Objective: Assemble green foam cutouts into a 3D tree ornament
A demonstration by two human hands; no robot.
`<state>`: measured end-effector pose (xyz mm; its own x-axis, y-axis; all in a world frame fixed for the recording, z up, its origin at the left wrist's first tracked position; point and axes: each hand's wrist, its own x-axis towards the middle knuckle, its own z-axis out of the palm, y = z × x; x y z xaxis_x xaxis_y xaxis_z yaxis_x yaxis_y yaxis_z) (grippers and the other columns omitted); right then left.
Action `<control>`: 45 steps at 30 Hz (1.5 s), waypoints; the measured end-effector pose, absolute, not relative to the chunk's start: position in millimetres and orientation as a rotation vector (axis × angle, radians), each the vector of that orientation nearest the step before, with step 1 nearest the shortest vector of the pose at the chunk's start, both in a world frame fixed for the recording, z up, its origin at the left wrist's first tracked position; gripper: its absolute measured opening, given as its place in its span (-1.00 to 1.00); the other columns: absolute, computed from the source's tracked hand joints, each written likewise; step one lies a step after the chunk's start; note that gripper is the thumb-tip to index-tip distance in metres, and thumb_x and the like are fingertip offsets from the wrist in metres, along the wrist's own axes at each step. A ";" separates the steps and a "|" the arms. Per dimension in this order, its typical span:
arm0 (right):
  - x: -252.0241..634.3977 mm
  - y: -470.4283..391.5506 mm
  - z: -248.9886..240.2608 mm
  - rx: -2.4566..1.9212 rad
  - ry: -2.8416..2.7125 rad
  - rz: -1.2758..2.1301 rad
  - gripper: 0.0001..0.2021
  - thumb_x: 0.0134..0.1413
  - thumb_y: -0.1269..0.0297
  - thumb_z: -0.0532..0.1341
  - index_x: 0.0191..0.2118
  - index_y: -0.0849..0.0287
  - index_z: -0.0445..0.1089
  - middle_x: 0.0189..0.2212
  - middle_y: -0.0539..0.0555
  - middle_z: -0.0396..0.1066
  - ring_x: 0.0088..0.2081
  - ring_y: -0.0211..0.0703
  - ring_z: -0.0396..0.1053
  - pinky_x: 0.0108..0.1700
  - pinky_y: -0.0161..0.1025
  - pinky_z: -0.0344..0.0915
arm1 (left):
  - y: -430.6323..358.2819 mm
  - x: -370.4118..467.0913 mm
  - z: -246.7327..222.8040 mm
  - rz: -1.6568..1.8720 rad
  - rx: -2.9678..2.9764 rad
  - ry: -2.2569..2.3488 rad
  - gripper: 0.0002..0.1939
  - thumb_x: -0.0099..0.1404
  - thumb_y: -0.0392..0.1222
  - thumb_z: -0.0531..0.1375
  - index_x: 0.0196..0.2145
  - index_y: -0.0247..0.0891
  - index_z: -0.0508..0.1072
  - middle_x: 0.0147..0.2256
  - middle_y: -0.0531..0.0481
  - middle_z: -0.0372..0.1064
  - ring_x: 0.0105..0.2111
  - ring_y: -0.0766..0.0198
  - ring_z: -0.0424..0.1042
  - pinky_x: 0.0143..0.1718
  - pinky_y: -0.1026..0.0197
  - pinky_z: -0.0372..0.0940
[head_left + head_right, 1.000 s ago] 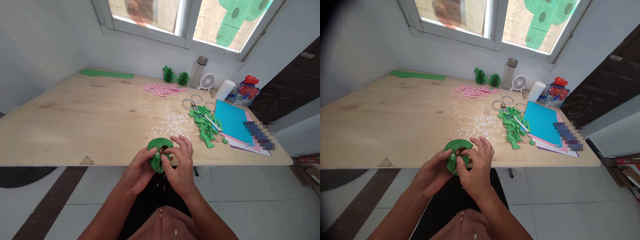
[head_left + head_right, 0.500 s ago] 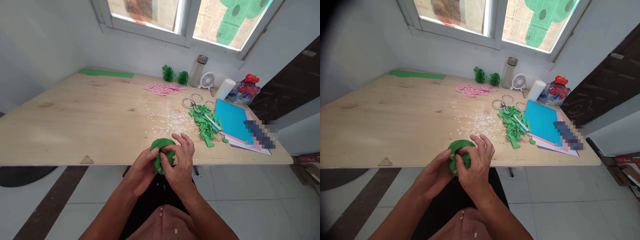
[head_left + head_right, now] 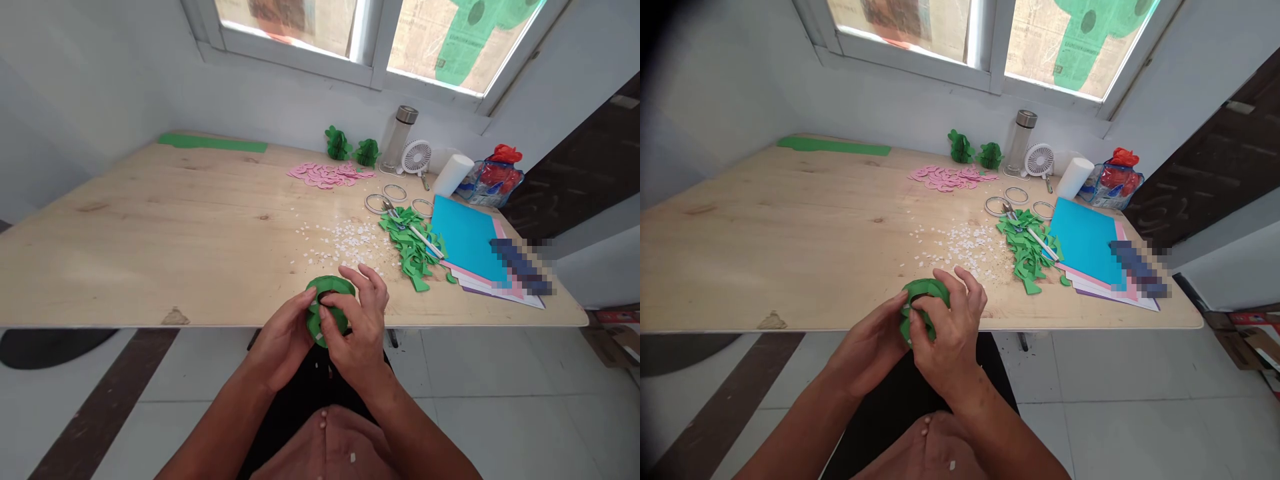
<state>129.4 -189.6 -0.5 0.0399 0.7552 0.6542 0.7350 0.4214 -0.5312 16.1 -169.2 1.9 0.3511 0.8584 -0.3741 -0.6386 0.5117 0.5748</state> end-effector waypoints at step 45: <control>132.7 -189.4 0.1 -1.354 -1.763 0.000 -0.83 -0.01 0.41 0.20 -0.23 0.10 0.40 0.06 0.15 0.25 0.17 0.16 0.06 0.12 0.19 0.09 | -168.3 11.8 8.1 1.138 0.957 1.012 -0.82 0.11 -0.12 0.29 -0.35 -0.26 0.57 -0.46 0.02 0.42 -0.42 0.23 0.33 -0.35 0.28 0.23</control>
